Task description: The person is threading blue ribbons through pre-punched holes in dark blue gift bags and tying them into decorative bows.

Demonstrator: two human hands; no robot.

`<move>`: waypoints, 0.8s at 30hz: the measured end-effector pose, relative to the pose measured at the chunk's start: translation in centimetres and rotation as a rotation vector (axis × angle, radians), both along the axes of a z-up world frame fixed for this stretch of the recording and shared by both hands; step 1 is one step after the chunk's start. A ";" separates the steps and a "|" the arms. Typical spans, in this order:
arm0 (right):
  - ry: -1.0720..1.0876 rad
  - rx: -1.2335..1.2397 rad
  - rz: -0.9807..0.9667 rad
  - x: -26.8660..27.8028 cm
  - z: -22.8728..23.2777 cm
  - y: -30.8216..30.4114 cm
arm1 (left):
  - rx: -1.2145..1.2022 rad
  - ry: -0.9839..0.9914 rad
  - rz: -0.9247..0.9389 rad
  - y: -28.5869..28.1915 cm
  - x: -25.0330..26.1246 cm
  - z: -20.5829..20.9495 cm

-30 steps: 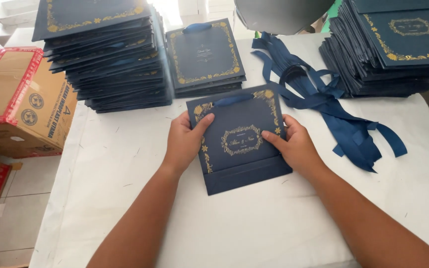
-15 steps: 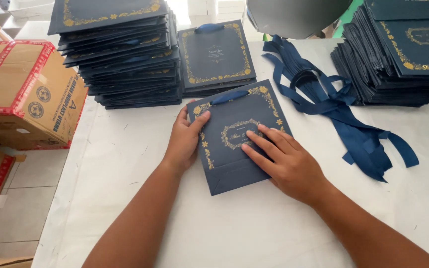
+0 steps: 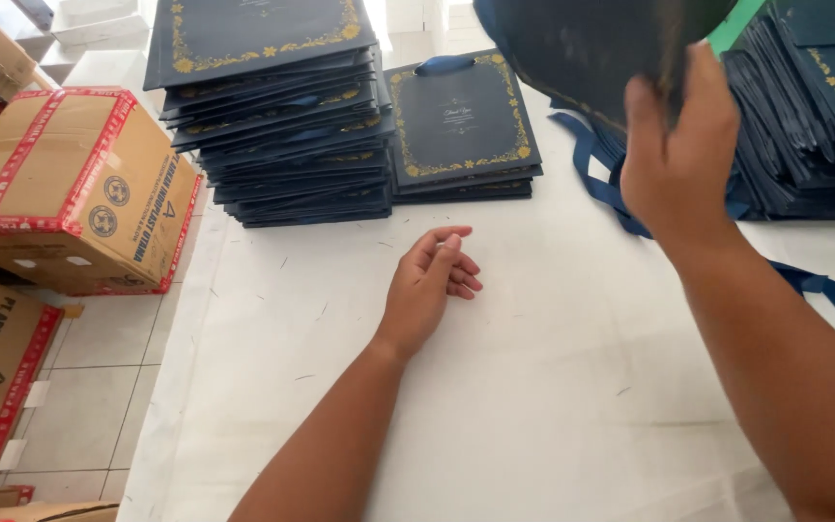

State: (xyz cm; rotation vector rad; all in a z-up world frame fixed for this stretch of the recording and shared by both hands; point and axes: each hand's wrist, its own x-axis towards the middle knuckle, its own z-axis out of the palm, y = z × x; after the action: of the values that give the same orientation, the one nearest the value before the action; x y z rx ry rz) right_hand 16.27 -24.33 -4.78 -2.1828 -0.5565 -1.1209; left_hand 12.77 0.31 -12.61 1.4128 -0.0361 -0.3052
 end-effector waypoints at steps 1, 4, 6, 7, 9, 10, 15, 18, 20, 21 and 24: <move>0.002 0.000 0.002 1.9 -0.9 0.3 | 0.000 0.002 0.002 0.1 -0.1 -0.1; -0.077 0.509 0.160 7.8 -3.1 0.9 | 0.022 0.000 -0.032 0.2 0.0 0.0; 0.301 1.331 -0.070 11.6 -4.6 1.9 | 0.041 -0.005 -0.044 0.2 -0.1 0.1; 0.302 1.331 -0.069 12.1 -4.6 3.5 | 0.041 -0.006 -0.042 0.2 0.0 -0.3; 0.440 1.663 -0.018 13.0 -4.6 6.7 | 0.024 -0.056 -0.067 0.2 0.2 -1.0; 0.437 1.665 -0.020 13.4 -5.5 8.1 | 0.026 -0.056 -0.071 0.2 0.2 -0.9; 1.011 1.562 0.142 8.9 -3.9 13.3 | 0.070 -0.117 -0.126 0.6 0.3 -1.1; 1.169 1.213 0.158 8.7 -5.3 11.4 | 0.172 -0.116 -0.149 0.5 0.2 -1.4; 1.264 0.948 0.157 8.3 -5.5 9.9 | 0.186 -0.130 -0.163 0.5 0.0 -1.6; 1.342 0.675 0.156 8.0 -5.5 9.1 | 0.199 -0.146 -0.174 0.4 0.0 -1.6; 1.179 0.084 0.058 7.6 -5.8 7.9 | 0.253 -0.241 -0.204 0.4 0.7 -3.4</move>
State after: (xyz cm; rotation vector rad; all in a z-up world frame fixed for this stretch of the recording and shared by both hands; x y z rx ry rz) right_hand 23.89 -16.38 -10.60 -2.2659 -0.0236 0.2684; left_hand 13.49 0.67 -15.98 1.6951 -0.3513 -0.3138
